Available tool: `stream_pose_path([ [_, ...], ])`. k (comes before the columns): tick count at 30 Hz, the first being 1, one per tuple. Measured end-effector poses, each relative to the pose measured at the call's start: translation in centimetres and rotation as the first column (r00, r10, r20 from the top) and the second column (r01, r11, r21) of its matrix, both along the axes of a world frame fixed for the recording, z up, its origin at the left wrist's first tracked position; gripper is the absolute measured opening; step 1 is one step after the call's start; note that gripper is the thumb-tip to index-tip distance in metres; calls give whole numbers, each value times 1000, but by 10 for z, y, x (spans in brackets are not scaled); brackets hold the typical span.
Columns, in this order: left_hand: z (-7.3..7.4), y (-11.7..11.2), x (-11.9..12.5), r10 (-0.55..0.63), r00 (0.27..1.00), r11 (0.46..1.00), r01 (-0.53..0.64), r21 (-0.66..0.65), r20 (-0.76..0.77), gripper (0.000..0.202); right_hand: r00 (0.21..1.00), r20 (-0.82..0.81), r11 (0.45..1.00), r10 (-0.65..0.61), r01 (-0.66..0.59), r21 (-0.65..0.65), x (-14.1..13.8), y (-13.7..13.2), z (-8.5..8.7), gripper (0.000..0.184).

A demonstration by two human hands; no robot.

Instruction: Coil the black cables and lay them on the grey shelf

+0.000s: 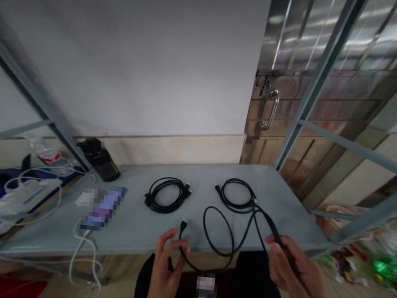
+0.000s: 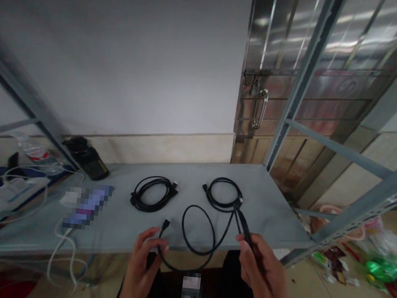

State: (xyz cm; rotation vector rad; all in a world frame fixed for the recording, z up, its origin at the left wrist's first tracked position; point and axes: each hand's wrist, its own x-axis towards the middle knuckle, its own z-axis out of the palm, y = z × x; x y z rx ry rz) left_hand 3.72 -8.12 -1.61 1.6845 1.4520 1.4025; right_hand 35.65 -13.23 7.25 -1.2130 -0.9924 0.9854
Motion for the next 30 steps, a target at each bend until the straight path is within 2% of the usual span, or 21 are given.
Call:
stream_pose_path([
  [2,2,-6,-2,119,970,990,-100,-99,211,27,1000,29,999,13,-11,-48,-1,-3,-12,50],
  [3,3,-10,-2,167,932,980,-119,-161,323,33,998,56,998,11,-7,-66,-2,-3,-16,52],
  [5,7,-18,2,239,818,956,-103,-275,523,42,989,145,996,32,-20,-81,-1,-2,-24,55],
  [7,14,-27,7,256,695,943,-28,-331,672,48,966,251,996,65,-48,-74,0,1,-29,57],
  [9,22,-34,13,252,607,937,42,-347,754,51,942,323,995,90,-74,-63,1,4,-34,57],
  [12,34,-39,24,290,536,920,72,-385,793,50,944,314,995,96,-90,-33,-6,6,-34,55],
  [14,40,-40,34,309,529,913,68,-402,791,54,958,253,991,133,-131,-25,-15,6,-30,53],
  [16,44,-40,44,295,551,915,73,-397,781,64,961,194,981,196,-193,-35,-25,6,-25,54],
  [20,48,-45,62,243,588,914,129,-386,771,85,919,174,935,355,-347,-74,-40,4,-14,54],
  [22,50,-48,67,217,612,902,173,-397,760,79,890,208,914,406,-399,-79,-42,3,-10,51],
  [25,57,-50,70,135,667,861,287,-420,733,66,869,288,913,403,-403,-65,-42,3,-5,44],
  [30,73,-47,72,-56,655,822,458,-338,753,62,860,323,915,394,-399,-52,-40,5,-2,39],
])
